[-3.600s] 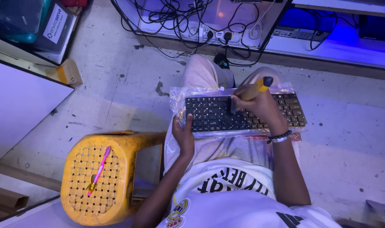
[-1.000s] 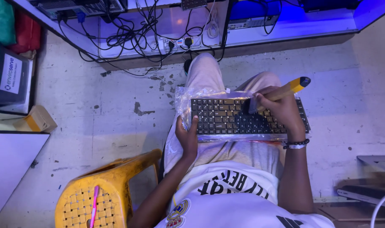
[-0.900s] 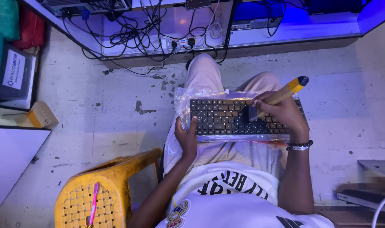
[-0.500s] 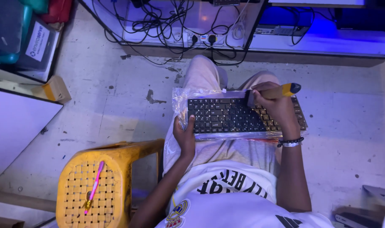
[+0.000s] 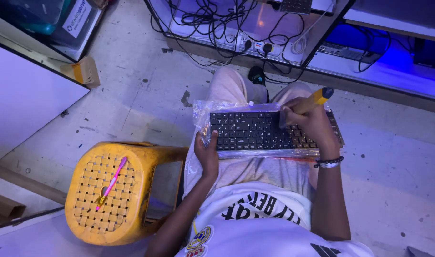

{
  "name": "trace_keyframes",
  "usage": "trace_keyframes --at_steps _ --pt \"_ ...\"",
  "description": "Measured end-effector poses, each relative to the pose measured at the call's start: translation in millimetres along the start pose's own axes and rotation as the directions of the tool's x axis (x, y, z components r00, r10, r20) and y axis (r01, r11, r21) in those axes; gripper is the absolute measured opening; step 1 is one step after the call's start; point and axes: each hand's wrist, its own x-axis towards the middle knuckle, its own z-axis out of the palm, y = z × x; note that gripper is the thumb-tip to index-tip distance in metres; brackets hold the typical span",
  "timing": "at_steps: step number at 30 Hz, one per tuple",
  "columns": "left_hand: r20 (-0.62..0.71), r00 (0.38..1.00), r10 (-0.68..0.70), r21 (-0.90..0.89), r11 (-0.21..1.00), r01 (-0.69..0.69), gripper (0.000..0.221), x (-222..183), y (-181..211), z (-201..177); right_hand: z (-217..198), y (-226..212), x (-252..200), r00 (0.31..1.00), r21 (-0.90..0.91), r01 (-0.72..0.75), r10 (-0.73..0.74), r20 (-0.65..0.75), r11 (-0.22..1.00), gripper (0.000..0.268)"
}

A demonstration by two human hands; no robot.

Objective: Cleaning a laptop keyboard using a brush

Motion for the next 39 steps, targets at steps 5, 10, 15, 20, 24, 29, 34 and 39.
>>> trace_keyframes --at_steps 5,10,15,20,24,29,34,39 --pt "-0.025 1.000 -0.003 0.010 1.000 0.003 0.033 -1 4 -4 14 23 10 0.995 -0.050 0.059 -0.063 -0.083 0.997 0.017" --pt "-0.023 1.000 0.008 -0.014 1.000 -0.009 0.033 -1 3 -5 -4 -6 1 0.991 0.069 -0.068 0.060 0.119 0.995 0.016" --pt "-0.009 1.000 0.011 -0.015 1.000 -0.011 0.033 -2 2 -4 -17 -4 -6 0.958 0.200 -0.196 0.144 0.247 0.960 0.009" --pt "0.024 1.000 0.010 -0.005 1.000 -0.010 0.033 -5 9 3 -13 21 -8 0.995 -0.095 -0.083 0.077 -0.064 0.992 0.018" --pt "0.054 0.998 0.011 0.033 0.999 -0.013 0.032 -4 3 11 -11 26 -12 0.986 -0.159 -0.035 0.008 -0.169 0.987 0.013" --pt "0.118 0.993 0.021 0.064 0.998 -0.029 0.033 -4 -4 21 -20 37 -29 0.964 -0.209 -0.166 0.114 -0.239 0.964 0.026" --pt "0.209 0.977 0.038 0.099 0.993 -0.060 0.029 -12 5 36 -37 -7 -54 0.931 -0.198 -0.326 0.277 -0.238 0.924 0.027" --pt "0.292 0.954 0.065 0.122 0.987 -0.105 0.030 -11 -9 47 -63 -22 -84 0.844 0.087 -0.534 0.536 -0.002 0.841 0.035"
